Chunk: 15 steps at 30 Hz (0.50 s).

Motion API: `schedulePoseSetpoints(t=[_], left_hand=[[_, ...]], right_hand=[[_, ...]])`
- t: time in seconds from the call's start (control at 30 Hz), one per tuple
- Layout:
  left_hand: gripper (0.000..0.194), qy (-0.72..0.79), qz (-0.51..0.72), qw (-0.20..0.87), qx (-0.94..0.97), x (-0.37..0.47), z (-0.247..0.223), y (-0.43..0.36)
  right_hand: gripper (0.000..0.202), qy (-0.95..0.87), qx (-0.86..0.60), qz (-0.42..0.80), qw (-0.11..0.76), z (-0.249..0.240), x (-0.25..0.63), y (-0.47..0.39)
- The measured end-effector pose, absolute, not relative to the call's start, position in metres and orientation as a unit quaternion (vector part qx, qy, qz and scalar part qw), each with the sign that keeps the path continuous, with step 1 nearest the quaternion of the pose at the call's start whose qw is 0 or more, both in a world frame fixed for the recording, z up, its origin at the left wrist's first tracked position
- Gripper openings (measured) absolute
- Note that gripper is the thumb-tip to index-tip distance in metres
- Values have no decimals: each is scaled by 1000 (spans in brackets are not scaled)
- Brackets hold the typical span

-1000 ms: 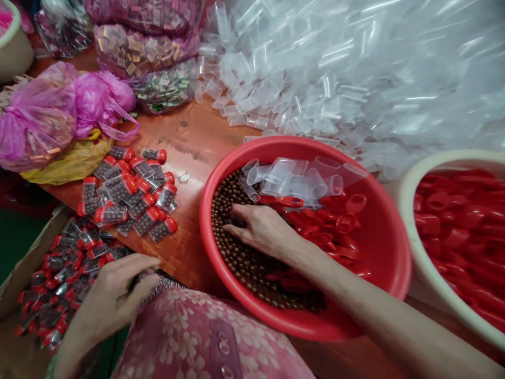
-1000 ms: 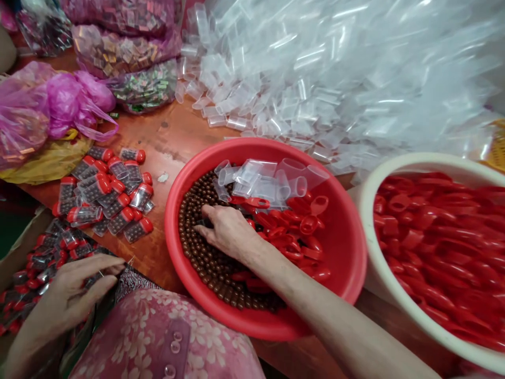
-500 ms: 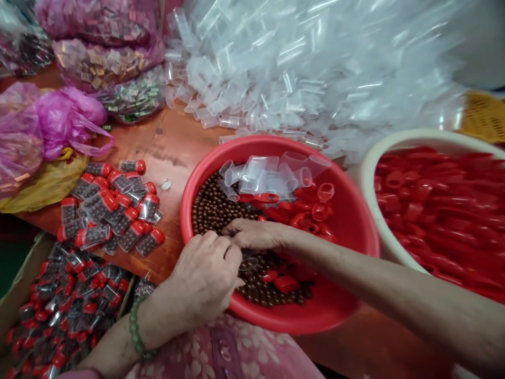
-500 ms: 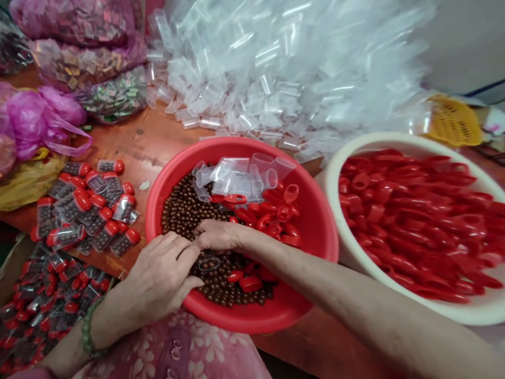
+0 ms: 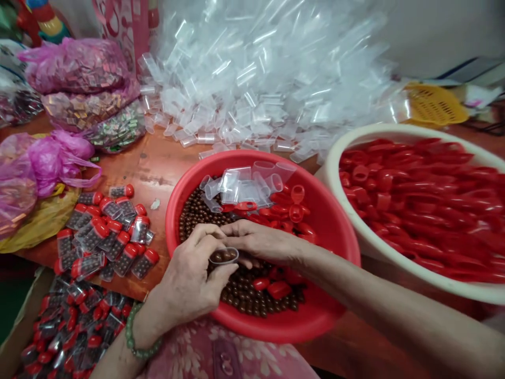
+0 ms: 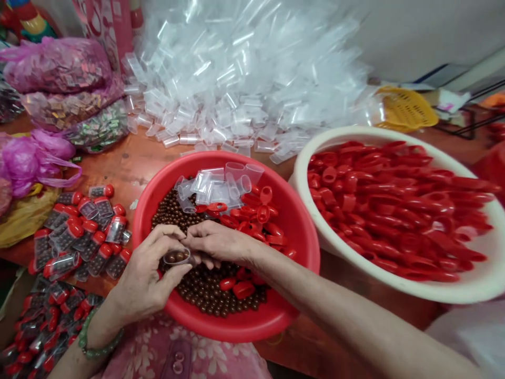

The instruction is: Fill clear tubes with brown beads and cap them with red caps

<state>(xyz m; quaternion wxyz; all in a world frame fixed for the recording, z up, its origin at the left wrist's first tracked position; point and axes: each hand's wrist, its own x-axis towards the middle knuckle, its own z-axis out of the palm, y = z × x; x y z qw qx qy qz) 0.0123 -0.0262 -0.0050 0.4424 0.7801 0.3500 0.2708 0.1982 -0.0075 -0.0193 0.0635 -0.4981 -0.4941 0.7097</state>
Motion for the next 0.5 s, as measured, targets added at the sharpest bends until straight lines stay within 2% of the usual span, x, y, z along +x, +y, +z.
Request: schedulePoseSetpoints(t=[0.1, 0.27, 0.5], left_hand=[[10, 345, 265, 477, 764, 9, 0, -25], [10, 363, 243, 491, 753, 9, 1, -22], [10, 379, 244, 504, 737, 10, 4, -16]], right_hand=[[25, -559, -505, 651, 89, -13, 199, -14], [20, -719, -523, 434, 147, -9, 206, -33], [18, -758, -541, 365, 17, -4, 233, -74]])
